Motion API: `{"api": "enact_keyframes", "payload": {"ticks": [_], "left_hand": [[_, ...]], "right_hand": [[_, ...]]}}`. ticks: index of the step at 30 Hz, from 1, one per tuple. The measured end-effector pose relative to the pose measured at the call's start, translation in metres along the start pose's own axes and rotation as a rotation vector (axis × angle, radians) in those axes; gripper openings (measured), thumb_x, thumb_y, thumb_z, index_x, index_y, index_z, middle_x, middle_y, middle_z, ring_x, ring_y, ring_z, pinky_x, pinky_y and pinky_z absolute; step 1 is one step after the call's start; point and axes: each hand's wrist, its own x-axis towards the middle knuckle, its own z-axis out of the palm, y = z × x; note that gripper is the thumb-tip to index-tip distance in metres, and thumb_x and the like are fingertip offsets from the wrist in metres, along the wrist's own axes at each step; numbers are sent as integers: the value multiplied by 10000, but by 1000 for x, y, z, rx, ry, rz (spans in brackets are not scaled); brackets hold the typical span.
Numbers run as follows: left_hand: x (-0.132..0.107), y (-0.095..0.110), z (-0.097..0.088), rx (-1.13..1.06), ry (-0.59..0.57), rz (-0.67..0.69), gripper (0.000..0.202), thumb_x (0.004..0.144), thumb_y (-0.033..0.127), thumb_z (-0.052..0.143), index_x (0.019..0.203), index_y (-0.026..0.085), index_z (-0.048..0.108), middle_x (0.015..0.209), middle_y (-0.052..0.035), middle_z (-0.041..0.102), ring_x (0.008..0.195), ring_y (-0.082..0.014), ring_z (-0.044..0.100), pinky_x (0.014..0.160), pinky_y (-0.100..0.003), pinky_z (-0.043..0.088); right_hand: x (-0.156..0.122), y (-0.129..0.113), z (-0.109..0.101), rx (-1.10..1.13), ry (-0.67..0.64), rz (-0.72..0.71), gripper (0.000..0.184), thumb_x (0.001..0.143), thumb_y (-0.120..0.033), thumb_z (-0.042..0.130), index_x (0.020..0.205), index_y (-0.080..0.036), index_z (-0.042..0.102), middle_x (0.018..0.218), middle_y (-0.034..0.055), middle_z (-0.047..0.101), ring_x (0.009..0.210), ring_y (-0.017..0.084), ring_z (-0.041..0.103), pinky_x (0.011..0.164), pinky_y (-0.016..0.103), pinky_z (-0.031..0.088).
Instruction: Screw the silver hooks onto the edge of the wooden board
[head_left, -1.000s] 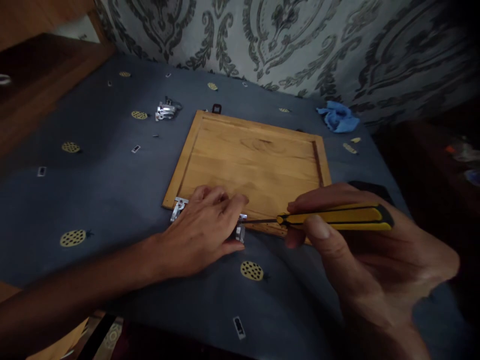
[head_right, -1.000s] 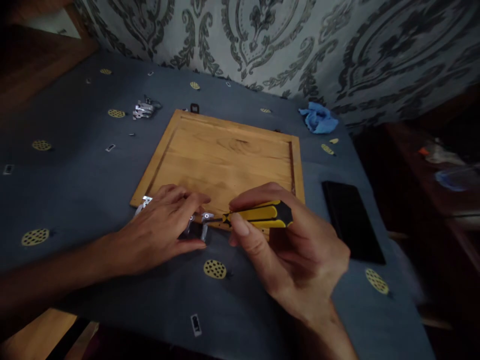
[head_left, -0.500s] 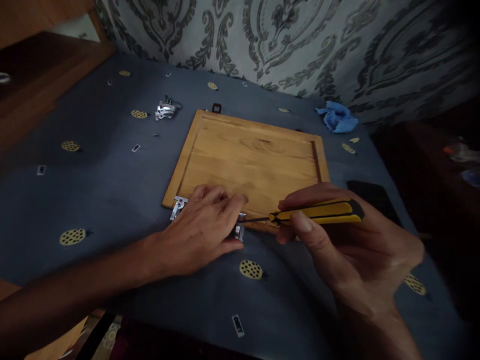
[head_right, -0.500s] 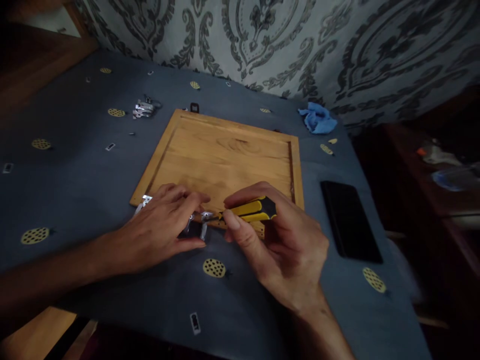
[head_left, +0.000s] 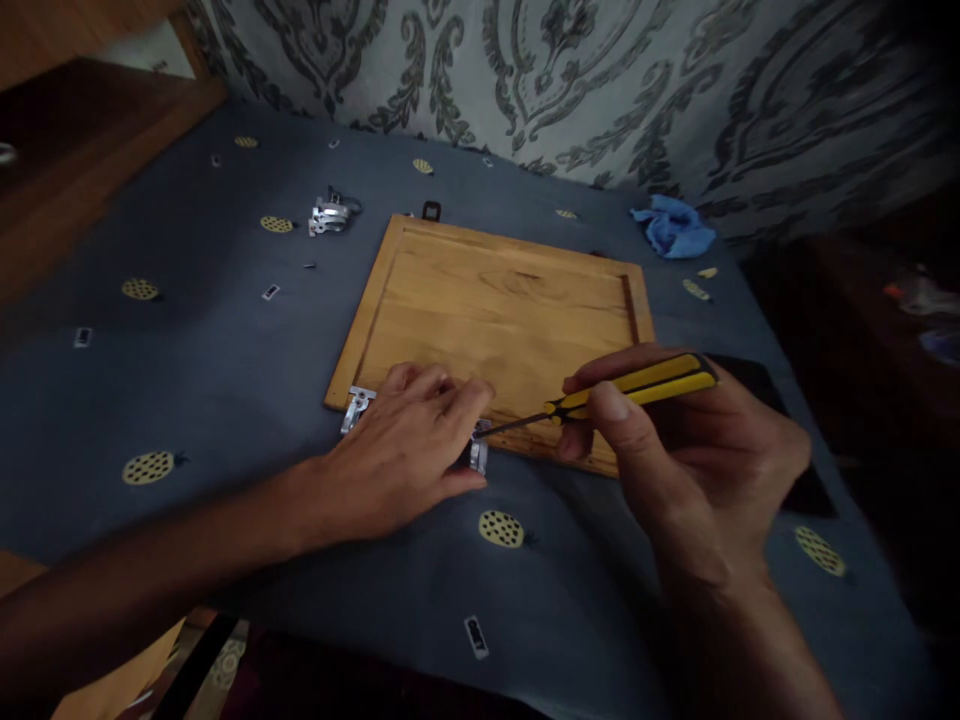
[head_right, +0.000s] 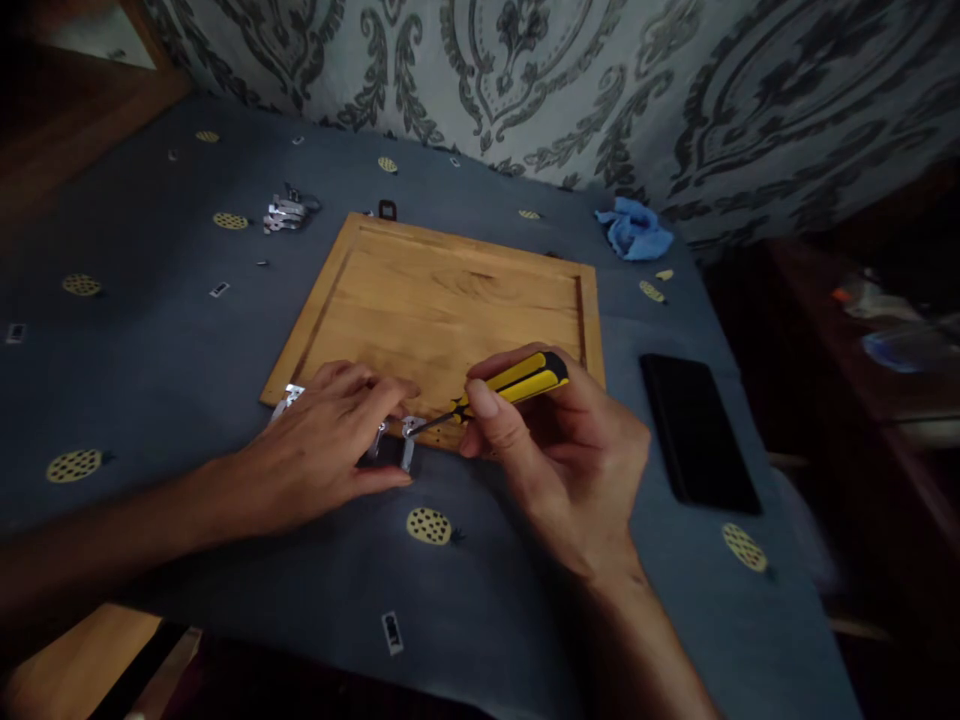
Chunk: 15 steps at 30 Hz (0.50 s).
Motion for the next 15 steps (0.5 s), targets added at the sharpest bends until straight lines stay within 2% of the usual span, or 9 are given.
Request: {"api": "enact_keyframes", "payload": {"ticks": [5,10,12,15], "left_hand": [[0,0,0,-3,-2,-1,398,854,340,734,1141,180,508,1083,-69,652,1088,-278,545,943,-427,402],[1,0,0,4,-11,4,431,849,396,737,1144,170,519,1090,-86,648,1080,-291,541,929,-433,402],[1,0,0,7,-6,12,438,843,396,746,1140,167,521,1096,-87,646,1069,-287,544,920,-423,405],[0,0,0,8,6,19,436,838,369,757,1140,164,519,1108,-86,648,1069,-282,546,915,-412,407]], "right_hand": [[-5,3,0,-99,-18,-103,63,864,-236,712,897,-280,680,790,-31,666,493,111,610,438,275,487],[-11,-2,0,-203,-95,-344,199,826,-198,753,976,-276,647,799,0,689,699,188,656,594,344,530],[-12,-4,0,-227,-104,-341,188,838,-208,746,981,-282,649,800,-7,706,684,179,660,583,333,534],[-11,-8,0,-258,-70,-229,113,842,-236,744,924,-283,681,790,-17,718,570,151,645,482,309,511]]}}
